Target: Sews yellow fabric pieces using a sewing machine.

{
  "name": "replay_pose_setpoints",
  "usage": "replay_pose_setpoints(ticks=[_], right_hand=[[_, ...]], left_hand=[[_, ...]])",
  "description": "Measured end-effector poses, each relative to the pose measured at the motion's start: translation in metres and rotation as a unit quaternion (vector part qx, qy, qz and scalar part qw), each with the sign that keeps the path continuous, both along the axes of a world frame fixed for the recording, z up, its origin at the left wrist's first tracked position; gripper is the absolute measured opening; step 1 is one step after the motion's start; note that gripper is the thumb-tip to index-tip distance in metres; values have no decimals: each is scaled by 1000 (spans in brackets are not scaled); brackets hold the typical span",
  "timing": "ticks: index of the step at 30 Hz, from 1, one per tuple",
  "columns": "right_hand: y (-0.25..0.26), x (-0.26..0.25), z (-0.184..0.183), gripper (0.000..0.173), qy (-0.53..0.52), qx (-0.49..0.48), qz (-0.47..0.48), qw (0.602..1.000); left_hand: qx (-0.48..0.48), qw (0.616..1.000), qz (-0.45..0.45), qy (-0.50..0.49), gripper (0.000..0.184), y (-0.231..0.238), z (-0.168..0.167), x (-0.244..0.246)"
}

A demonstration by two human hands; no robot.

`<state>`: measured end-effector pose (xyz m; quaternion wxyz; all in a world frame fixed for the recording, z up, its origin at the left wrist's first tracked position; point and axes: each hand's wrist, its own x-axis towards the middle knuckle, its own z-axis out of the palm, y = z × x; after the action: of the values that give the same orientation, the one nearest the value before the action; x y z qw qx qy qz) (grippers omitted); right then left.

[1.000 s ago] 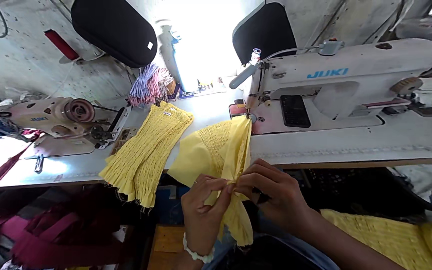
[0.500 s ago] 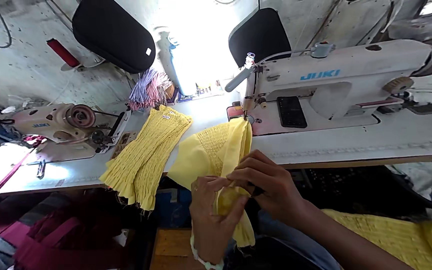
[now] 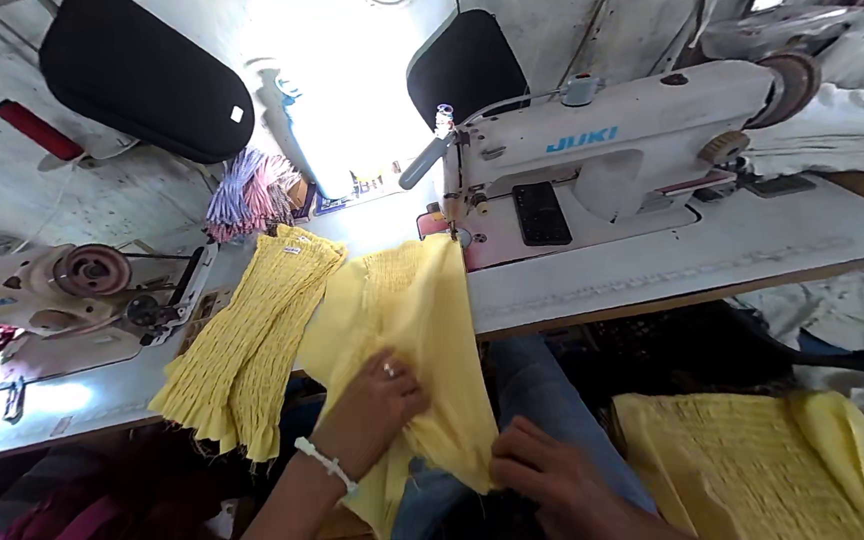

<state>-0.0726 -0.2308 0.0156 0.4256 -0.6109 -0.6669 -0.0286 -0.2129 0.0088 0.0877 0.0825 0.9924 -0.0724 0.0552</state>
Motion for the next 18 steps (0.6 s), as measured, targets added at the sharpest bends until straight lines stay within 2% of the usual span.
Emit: replay_pose_setpoints(ticks=[1, 2, 3, 4, 7, 10, 12, 14, 16, 18], right_hand=[[-6, -3, -17, 17, 31, -34, -4, 999], [-10, -4, -30, 17, 50, -54, -14, 997], [-12, -4, -37, 17, 59, -62, -22, 996], [-12, -3, -37, 17, 63, -64, -23, 996], [-13, -3, -30, 15, 50, -37, -15, 998], [-15, 2, -28, 14, 54, -37, 5, 998], [-13, 2, -31, 14, 71, -61, 21, 995], [-10, 4, -33, 15, 93, -78, 38, 992], [-5, 5, -34, 17, 98, -79, 39, 991], [-3, 5, -31, 17, 106, -84, 41, 990]], left_hand=[[-75, 988, 15, 133, 35, 2, -3, 1], [-143, 971, 38, 186, 52, 8, -11, 4], [-189, 968, 66, 152, 64, 15, -22, 8], [-202, 969, 108, 97, 69, 22, -31, 13], [-80, 963, 257, 9, 56, 41, -48, 39], [29, 941, 334, 48, 36, 46, -33, 66], [81, 936, 335, 76, 27, 37, -21, 89], [88, 966, 241, 23, 24, 33, -19, 111], [47, 987, 155, 9, 28, 28, -11, 134], [2, 970, 212, 118, 45, 18, 13, 155]])
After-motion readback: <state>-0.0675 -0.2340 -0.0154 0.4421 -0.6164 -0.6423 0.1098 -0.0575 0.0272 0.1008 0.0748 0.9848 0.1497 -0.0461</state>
